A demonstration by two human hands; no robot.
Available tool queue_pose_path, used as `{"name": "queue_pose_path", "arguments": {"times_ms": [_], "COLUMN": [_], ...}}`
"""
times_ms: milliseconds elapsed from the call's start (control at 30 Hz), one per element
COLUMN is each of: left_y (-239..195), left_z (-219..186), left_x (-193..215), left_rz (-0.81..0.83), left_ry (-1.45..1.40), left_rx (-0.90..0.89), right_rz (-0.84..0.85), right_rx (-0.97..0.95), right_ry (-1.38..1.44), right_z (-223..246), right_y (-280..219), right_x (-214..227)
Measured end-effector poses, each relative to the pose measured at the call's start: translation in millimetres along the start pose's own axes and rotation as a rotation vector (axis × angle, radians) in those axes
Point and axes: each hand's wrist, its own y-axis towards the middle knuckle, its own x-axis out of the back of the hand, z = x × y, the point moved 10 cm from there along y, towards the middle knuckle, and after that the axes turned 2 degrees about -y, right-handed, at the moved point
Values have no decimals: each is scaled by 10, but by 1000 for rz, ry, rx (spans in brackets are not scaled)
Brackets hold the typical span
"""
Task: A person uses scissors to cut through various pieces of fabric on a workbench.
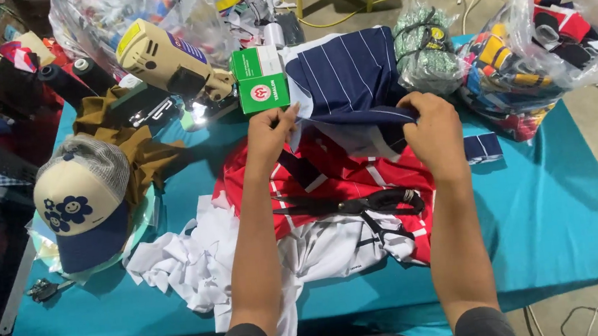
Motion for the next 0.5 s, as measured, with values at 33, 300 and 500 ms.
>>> {"name": "queue_pose_path", "arguments": {"times_ms": [33,300,500], "left_y": [12,39,48], "left_z": [42,20,27], "left_x": [-22,-76,-106], "left_rz": [4,17,24], "left_ry": [0,-101,-127], "left_rx": [4,-88,-96], "right_rz": [2,77,102], "right_rx": [-5,-8,-42], "right_ry": [-1,681,621], "right_z": [40,224,355], "right_y": [-39,-97,-83], "right_x": [16,25,75]}}
